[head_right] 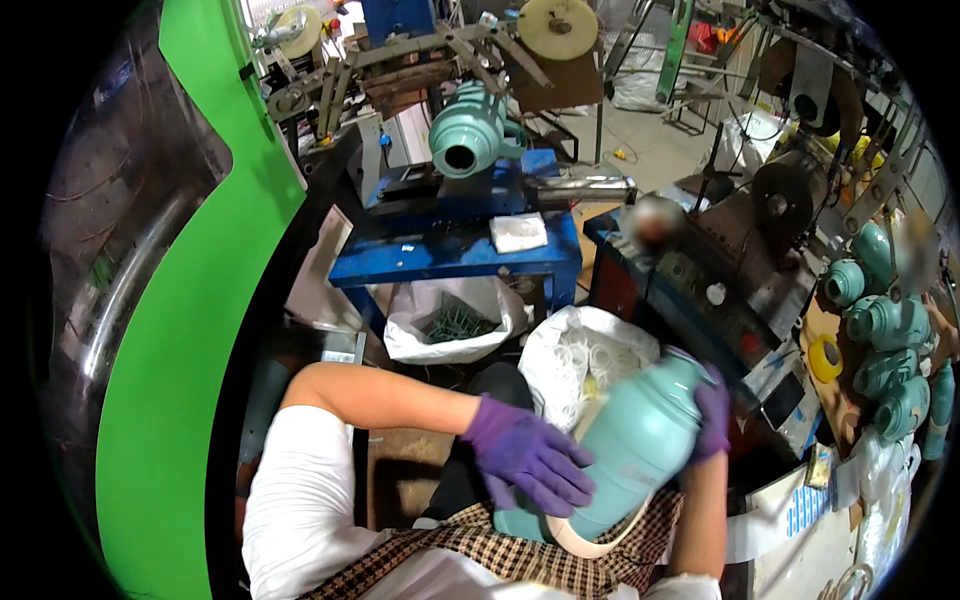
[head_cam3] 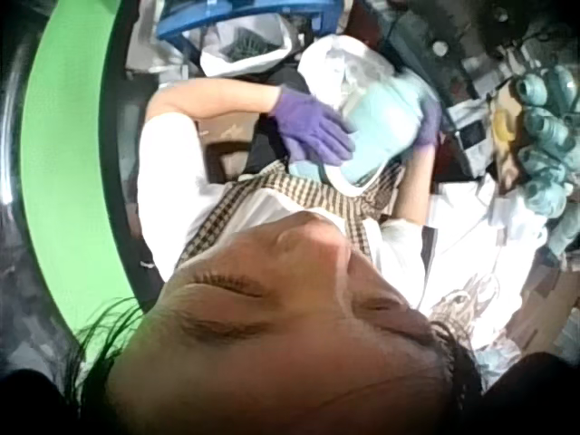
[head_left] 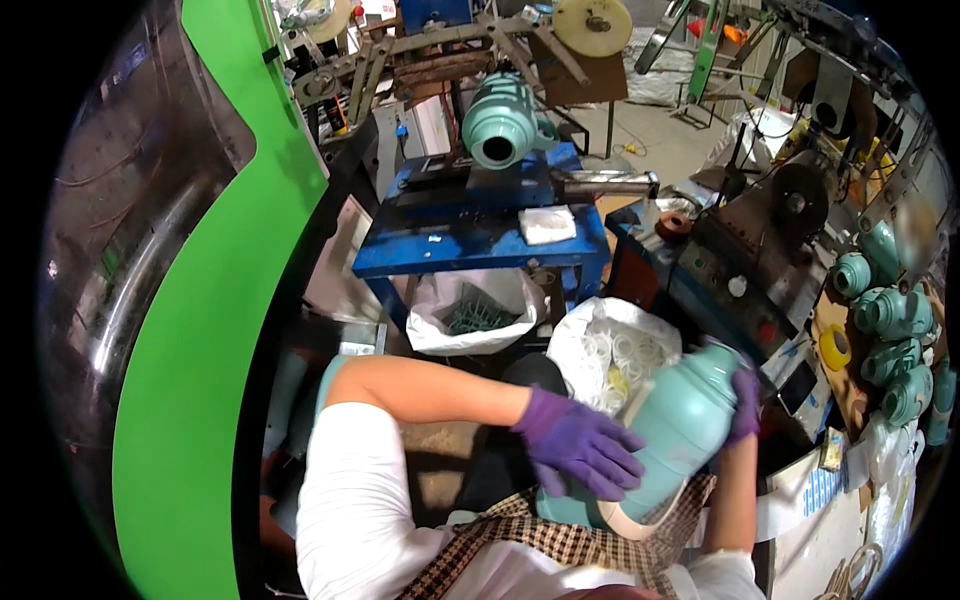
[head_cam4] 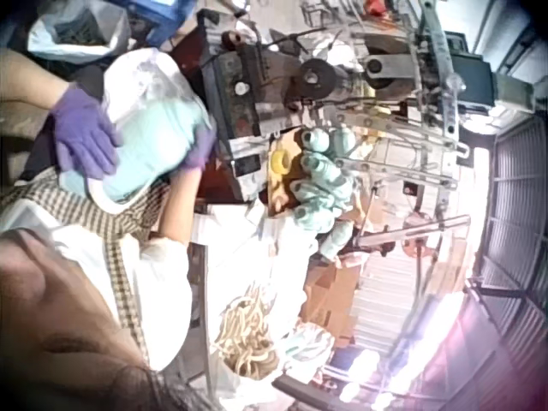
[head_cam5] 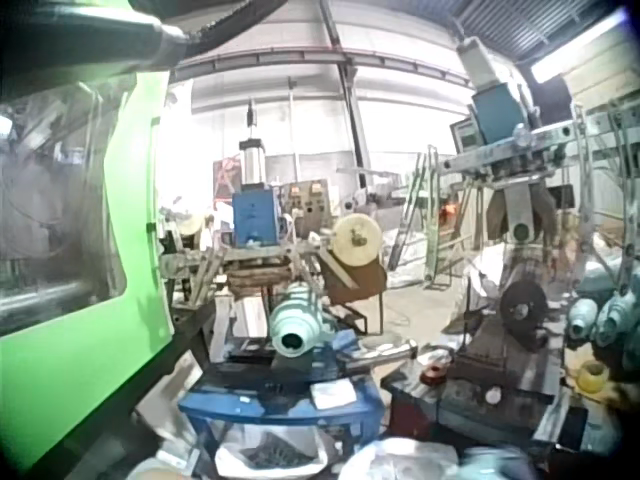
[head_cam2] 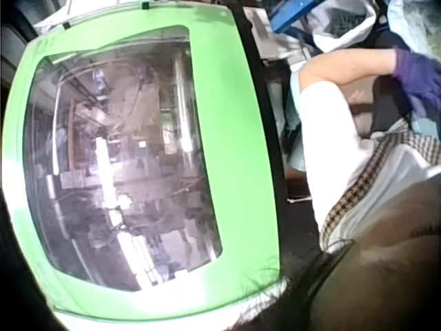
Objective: The person assembles light blue water bottles by inserting a white plastic ring into the bottle neck and attaching a beige carrying handle. The person handles the bottles one at a time, picking them up from a pile, inserting the ring, and securing the handle before placing the finished unit on a nearby table.
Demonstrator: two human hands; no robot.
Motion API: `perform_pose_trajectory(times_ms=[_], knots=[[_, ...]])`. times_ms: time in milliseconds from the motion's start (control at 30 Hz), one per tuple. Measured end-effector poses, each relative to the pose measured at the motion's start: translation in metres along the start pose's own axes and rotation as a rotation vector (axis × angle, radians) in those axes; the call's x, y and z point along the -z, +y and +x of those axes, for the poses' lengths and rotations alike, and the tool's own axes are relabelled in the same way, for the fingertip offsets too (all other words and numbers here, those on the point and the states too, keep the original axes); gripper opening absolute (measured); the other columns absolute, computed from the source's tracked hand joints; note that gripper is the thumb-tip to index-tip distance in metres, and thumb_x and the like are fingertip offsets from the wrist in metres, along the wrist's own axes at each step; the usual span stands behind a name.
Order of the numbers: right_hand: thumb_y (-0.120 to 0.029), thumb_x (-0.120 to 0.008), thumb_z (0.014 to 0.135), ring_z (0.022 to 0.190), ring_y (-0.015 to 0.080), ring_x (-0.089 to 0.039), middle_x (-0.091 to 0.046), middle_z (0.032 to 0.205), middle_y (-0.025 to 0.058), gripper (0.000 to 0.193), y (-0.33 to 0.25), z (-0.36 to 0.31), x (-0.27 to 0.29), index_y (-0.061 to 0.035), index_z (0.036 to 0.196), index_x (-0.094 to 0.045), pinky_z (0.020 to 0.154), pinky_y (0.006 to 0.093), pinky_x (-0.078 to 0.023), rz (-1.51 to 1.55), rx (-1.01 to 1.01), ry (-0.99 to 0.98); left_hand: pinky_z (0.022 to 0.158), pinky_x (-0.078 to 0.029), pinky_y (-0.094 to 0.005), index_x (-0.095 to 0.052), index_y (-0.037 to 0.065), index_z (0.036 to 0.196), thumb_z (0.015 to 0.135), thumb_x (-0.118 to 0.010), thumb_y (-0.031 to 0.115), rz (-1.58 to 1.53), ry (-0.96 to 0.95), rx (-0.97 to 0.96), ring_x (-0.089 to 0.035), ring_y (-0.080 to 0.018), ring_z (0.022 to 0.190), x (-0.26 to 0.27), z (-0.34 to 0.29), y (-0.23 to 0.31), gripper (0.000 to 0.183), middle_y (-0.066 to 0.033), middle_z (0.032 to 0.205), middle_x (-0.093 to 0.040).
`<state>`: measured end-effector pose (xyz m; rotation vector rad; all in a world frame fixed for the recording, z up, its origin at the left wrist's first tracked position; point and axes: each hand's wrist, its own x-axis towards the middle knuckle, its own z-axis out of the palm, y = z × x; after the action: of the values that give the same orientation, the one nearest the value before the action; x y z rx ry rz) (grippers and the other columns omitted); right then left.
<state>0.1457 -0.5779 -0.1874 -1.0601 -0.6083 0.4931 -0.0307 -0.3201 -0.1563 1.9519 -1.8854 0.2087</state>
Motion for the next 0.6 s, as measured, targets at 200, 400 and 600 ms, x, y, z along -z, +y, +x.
perform_pose_trajectory(times_ms=[200, 400, 600], knots=[[-0.039, -0.046, 0.105, 0.132, 0.0308, -0.052, -0.05, 0.15, 0.0125, 0.054, -0.05, -0.262, 0.26, -0.0067, 0.148, -0.045, 0.113, 0.0493, -0.043, -0.097, 0.569, 0.88, 0.107, -0.042, -0.051, -0.063, 0.021, 0.131, 0.09, -0.066, 0.028, 1.052, -0.05, 0.843, -0.053, -0.0353, 0.125, 0.155, -0.1, -0.076, 0.042, -0.0107, 0.14, -0.056], [-0.025, -0.054, 0.1, 0.121, 0.0338, -0.06, -0.059, 0.138, 0.0203, 0.047, -0.099, -0.347, 0.258, -0.0018, 0.141, -0.052, 0.102, 0.0454, -0.053, -0.033, 0.744, 1.524, 0.098, -0.046, -0.0634, -0.044, 0.039, 0.149, 0.097, -0.058, 0.034, 1.442, -0.308, 1.673, -0.034, -0.0497, 0.144, 0.27, -0.194, -0.11, 0.054, -0.0106, 0.165, -0.029], [-0.026, -0.067, 0.097, 0.128, 0.0341, -0.053, -0.051, 0.144, 0.0247, 0.064, -0.191, -0.475, 0.444, 0.006, 0.146, -0.041, 0.108, 0.0415, -0.045, -1.729, 0.446, 1.776, 0.105, -0.047, -0.0572, -0.05, 0.032, 0.145, 0.081, -0.073, 0.014, 1.331, -0.045, 1.638, -0.038, -0.0544, 0.139, 0.221, -0.119, -0.07, 0.071, -0.0182, 0.161, -0.032]])
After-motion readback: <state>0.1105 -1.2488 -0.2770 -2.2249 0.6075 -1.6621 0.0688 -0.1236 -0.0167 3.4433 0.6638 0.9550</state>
